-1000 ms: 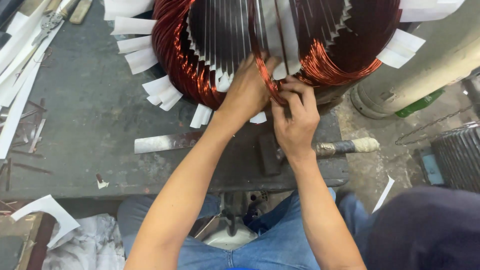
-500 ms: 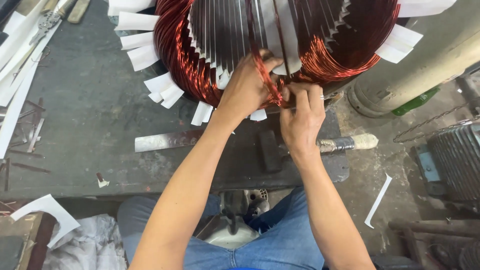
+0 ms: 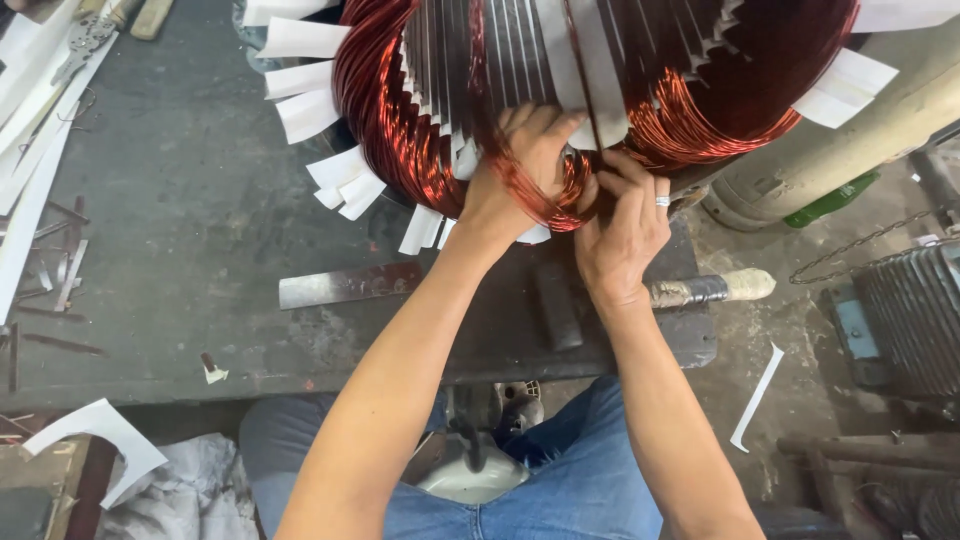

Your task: Manually winding a motor stator by inserting insulation strips and copper wire coils into the slots and tapping them into place with a hammer.

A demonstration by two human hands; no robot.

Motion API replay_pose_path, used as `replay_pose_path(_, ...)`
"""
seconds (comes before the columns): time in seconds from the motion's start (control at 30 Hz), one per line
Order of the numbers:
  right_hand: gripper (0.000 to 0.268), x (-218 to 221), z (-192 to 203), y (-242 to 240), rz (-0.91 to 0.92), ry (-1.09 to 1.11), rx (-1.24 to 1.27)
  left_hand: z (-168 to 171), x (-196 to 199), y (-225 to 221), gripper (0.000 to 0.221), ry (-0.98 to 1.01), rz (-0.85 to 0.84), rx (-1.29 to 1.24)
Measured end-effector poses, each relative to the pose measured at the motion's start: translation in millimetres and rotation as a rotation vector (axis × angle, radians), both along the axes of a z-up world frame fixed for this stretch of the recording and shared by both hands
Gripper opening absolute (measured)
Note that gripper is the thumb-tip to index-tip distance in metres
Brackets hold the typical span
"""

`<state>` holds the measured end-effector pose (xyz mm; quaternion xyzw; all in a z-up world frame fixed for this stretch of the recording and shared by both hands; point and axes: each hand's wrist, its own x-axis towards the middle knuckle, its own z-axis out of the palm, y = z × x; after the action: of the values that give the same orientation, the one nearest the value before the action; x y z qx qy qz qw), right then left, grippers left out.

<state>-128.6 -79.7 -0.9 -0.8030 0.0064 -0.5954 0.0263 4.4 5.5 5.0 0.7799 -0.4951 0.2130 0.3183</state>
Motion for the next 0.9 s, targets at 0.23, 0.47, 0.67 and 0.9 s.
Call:
replay_pose_path(0.23,0.030,6.2,-1.4,-5.0,-0.008,-0.070,-0.017,18.5,3.2,-39.4,0.033,0.506,0.121,-0.384)
replay_pose_path(0.47,0.023,1.3,-9.7,-15.4,0.037,-0.097,0.089,15.6,15.1,-59.9,0.035,0.730,0.025,-0.366)
replay_pose_path(0.67,0.024,-2.9,-10.7,-20.4,0.064,-0.085,0.127,18.7,-27.1,-25.0,0.031,0.600,-0.040,-0.544)
replay_pose_path(0.9,0.020,-2.6,-11.8,-21.3,0.117,-0.101,0.194,24.5,-9.6,-52.1,0.039,0.476,0.073,-0.157)
